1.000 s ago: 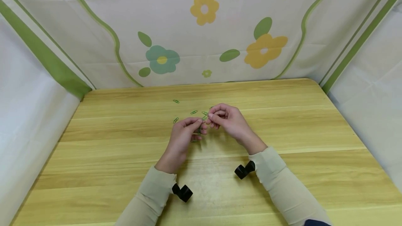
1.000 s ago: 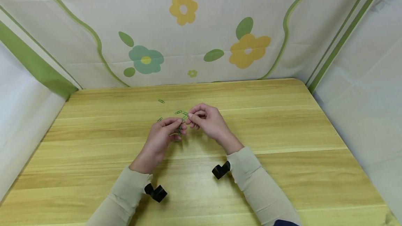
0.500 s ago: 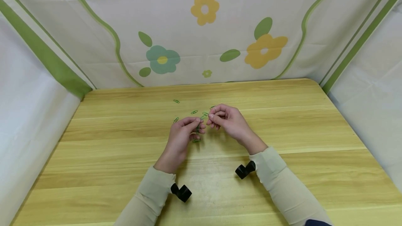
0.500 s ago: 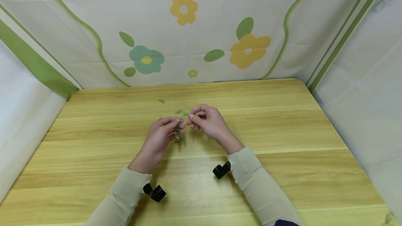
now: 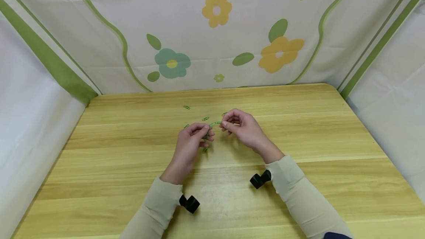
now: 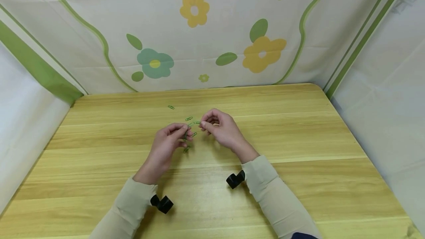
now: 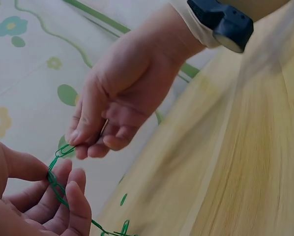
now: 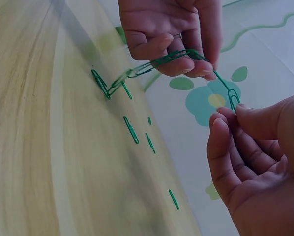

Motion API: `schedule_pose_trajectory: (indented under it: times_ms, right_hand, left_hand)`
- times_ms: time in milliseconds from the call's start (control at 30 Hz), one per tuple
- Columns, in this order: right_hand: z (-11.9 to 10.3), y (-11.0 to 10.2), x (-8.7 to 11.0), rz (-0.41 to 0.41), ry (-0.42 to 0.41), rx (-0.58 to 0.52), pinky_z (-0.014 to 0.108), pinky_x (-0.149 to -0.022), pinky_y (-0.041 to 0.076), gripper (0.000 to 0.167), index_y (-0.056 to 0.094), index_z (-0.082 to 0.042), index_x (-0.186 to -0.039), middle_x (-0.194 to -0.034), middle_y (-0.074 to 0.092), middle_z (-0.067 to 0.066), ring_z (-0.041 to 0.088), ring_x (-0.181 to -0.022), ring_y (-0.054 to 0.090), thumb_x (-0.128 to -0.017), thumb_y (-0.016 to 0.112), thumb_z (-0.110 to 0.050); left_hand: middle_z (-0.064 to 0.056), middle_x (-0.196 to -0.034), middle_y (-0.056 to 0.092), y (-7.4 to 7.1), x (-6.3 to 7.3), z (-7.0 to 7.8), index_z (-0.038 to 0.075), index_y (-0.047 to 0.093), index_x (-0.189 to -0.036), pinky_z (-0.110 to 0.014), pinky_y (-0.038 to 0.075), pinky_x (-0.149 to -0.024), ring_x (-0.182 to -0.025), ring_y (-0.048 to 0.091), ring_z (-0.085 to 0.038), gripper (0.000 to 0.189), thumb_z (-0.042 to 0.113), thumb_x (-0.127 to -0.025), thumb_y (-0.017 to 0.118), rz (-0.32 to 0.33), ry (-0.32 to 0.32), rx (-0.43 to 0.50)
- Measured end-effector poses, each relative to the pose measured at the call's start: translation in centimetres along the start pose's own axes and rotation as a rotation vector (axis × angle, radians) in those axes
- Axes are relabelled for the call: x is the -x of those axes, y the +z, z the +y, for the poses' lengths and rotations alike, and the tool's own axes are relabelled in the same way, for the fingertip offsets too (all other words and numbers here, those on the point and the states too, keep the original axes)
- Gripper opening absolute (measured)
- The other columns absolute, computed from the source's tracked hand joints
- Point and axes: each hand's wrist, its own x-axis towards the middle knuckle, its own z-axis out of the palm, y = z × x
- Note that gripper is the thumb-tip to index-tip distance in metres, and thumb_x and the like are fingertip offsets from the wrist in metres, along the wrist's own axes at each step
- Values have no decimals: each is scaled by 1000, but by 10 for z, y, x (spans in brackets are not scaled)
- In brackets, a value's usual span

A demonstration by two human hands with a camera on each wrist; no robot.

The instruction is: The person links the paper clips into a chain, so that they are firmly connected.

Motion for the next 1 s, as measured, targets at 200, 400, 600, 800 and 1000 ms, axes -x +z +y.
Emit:
schedule_pose_trajectory:
  times_ms: [200,400,600,800,1000]
  right_hand:
    - [-5,-1,2,6,-31,47,57,-90,61,9,71,-8,-113,-110,73,12,41,-104,69,-106,69,-12]
    - [-7,1,0,-19,-60,126,49,-88,61,6,76,-11,-109,-106,73,8,25,-96,68,-103,73,-13]
    - [-11,6,-4,-38,-70,170,41,-84,60,6,77,-13,-108,-103,74,6,22,-94,67,-104,74,-16]
    - [-5,9,-13,-35,-52,295,37,-84,57,10,78,-11,-110,-102,75,3,20,-95,68,-103,74,-16]
    - [8,17,-25,-87,14,415,33,-85,57,10,77,-9,-110,-101,74,4,18,-93,67,-101,76,-13]
  left_hand:
    - [-18,-119,77,-5,2,-1,3,71,-126,-31,56,-77,-97,75,-20,21,13,-110,63,-37,21,-88]
    - [-18,-124,77,-6,3,1,11,73,-127,-31,53,-66,-104,76,-30,21,12,-107,66,-83,41,-184]
    - [-19,-111,78,-7,3,1,5,74,-123,-30,54,-63,-97,75,-36,22,19,-107,69,-51,66,-216]
    - [-18,-110,77,-22,2,8,2,73,-125,-28,58,-67,-89,73,-20,24,19,-109,66,56,83,-204]
    - [-2,-100,76,-39,4,19,1,71,-124,-25,59,-68,-86,73,-13,22,16,-109,65,170,110,-91]
